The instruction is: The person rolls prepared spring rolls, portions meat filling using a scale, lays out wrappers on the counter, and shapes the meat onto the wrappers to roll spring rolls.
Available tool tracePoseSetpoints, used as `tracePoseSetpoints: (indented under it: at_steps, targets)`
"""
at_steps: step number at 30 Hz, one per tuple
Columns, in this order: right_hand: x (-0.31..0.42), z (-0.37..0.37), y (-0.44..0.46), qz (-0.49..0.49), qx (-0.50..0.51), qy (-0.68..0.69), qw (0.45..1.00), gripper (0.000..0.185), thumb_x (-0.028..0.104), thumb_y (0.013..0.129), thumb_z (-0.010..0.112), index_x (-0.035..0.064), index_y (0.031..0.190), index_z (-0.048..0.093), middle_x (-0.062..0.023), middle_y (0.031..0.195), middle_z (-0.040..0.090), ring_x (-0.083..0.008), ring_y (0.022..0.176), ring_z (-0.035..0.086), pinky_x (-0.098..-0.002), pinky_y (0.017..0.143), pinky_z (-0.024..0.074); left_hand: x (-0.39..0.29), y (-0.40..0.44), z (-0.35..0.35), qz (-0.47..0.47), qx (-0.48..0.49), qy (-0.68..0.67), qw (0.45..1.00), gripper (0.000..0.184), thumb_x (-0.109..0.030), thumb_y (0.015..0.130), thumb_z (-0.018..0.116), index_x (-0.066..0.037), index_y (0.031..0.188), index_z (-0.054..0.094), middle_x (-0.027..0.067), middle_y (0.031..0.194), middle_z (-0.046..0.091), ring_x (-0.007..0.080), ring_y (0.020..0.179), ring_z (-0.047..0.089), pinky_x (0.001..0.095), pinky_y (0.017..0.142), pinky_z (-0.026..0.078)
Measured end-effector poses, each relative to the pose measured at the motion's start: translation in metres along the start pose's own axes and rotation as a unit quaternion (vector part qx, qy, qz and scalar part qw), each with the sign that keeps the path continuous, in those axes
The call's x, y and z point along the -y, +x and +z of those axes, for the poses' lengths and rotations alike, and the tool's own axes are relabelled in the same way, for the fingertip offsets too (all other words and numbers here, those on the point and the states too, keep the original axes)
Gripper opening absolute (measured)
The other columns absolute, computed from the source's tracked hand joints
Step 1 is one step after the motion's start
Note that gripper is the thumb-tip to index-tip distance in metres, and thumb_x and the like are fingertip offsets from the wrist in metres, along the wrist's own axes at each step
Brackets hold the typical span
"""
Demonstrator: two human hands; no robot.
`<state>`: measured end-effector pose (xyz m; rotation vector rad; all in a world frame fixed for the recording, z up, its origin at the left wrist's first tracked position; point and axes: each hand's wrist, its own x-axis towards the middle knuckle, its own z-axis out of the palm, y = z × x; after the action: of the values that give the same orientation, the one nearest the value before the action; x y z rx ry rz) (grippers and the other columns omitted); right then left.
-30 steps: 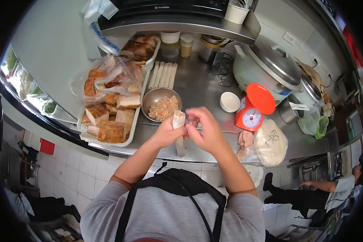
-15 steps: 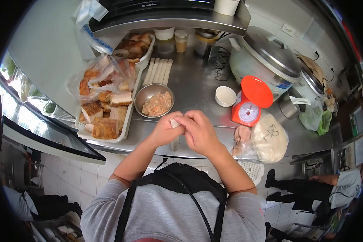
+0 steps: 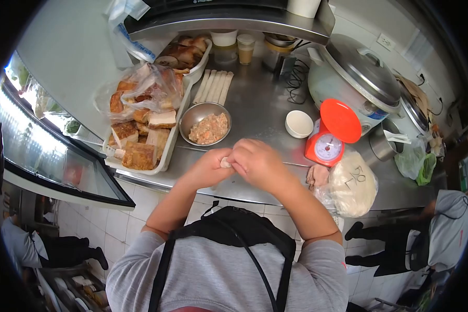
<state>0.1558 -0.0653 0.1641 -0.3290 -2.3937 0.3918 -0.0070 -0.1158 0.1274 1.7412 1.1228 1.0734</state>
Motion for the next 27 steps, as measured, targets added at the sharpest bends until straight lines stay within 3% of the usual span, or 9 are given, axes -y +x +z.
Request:
tracePoseSetpoints:
  at_steps: [3,5,8,9,12,18,20,24,27]
  targets:
    - [0.007,0.005,-0.004,0.021,-0.063,0.03,0.997,0.014,0.003,0.068,0.063,0.0044,0.082,0.058,-0.009,0.082,0.057,-0.0262,0.074,0.057,-0.0328,0.066,0.0468,0.006,-0.001,0.009,0.001,-0.114,0.123,0.986,0.014,-0.007,0.072,0.06,-0.002,0.085,0.056,0.0117,0.075,0.056,0.0244,0.07,0.055,0.0315,0.062,0.044]
    - [0.005,0.017,-0.008,0.09,-0.097,0.09,0.987,0.012,0.003,0.071,0.062,0.0031,0.082,0.058,-0.0092,0.08,0.058,-0.0255,0.073,0.058,-0.0319,0.065,0.0473,0.002,-0.001,0.015,0.043,-0.195,0.166,0.966,0.014,-0.008,0.071,0.059,-0.002,0.084,0.055,0.0149,0.076,0.056,0.0314,0.071,0.055,0.0346,0.062,0.044]
    - [0.006,0.035,-0.011,0.225,-0.159,0.202,0.94,0.009,0.004,0.074,0.062,0.0016,0.082,0.058,-0.0096,0.076,0.058,-0.0249,0.071,0.058,-0.0307,0.063,0.0476,0.008,0.003,0.021,0.072,-0.231,0.223,0.944,0.017,-0.009,0.07,0.06,-0.004,0.085,0.054,0.0126,0.079,0.057,0.0338,0.074,0.056,0.0415,0.06,0.045]
    - [0.006,0.038,-0.011,0.273,-0.181,0.241,0.914,0.009,0.005,0.075,0.062,0.0012,0.082,0.058,-0.0098,0.075,0.058,-0.0248,0.071,0.058,-0.0304,0.062,0.0476,0.007,0.004,0.021,0.071,-0.224,0.227,0.945,0.016,-0.009,0.07,0.059,-0.004,0.084,0.054,0.0125,0.079,0.057,0.0337,0.074,0.056,0.0413,0.06,0.045]
    - [0.007,0.036,-0.015,0.273,-0.156,0.201,0.928,0.01,0.004,0.073,0.063,0.0023,0.082,0.059,-0.0098,0.072,0.057,-0.0261,0.07,0.058,-0.031,0.063,0.0477,0.005,0.003,0.021,0.064,-0.2,0.23,0.95,0.015,-0.008,0.07,0.058,-0.003,0.084,0.055,0.0135,0.078,0.057,0.0341,0.073,0.056,0.04,0.06,0.045]
    - [-0.001,0.024,-0.022,0.052,-0.113,0.03,0.992,0.008,0.003,0.07,0.063,0.0035,0.076,0.058,-0.0109,0.074,0.057,-0.0277,0.068,0.057,-0.0338,0.06,0.0465,0.012,0.003,0.021,0.007,-0.136,0.137,0.981,0.012,-0.009,0.069,0.058,-0.002,0.079,0.056,0.0149,0.067,0.056,0.0299,0.062,0.055,0.0353,0.055,0.043]
    - [-0.005,0.016,-0.025,0.084,-0.065,0.044,0.993,0.008,0.004,0.07,0.063,0.0039,0.077,0.059,-0.0109,0.075,0.057,-0.0278,0.069,0.057,-0.0343,0.06,0.0461,0.012,0.003,0.024,-0.024,-0.114,0.078,0.99,0.013,-0.01,0.069,0.058,-0.001,0.077,0.055,0.0143,0.064,0.055,0.0265,0.057,0.054,0.0337,0.053,0.042]
    - [0.001,0.01,-0.023,0.207,-0.024,0.086,0.974,0.011,0.005,0.071,0.062,0.0058,0.082,0.061,-0.0106,0.075,0.057,-0.0288,0.069,0.056,-0.0352,0.06,0.0457,0.012,0.006,0.027,0.005,-0.081,0.106,0.991,0.014,-0.011,0.07,0.059,0.0,0.078,0.056,0.0127,0.064,0.055,0.0218,0.055,0.052,0.0317,0.053,0.042]
    - [0.002,0.013,-0.026,0.201,-0.036,0.059,0.977,0.014,0.005,0.071,0.061,0.0082,0.085,0.062,-0.01,0.078,0.056,-0.0282,0.072,0.057,-0.0364,0.063,0.0449,0.01,0.005,0.027,0.016,-0.071,0.099,0.992,0.014,-0.011,0.071,0.06,0.0,0.079,0.056,0.0122,0.064,0.055,0.0204,0.056,0.051,0.0308,0.053,0.042]
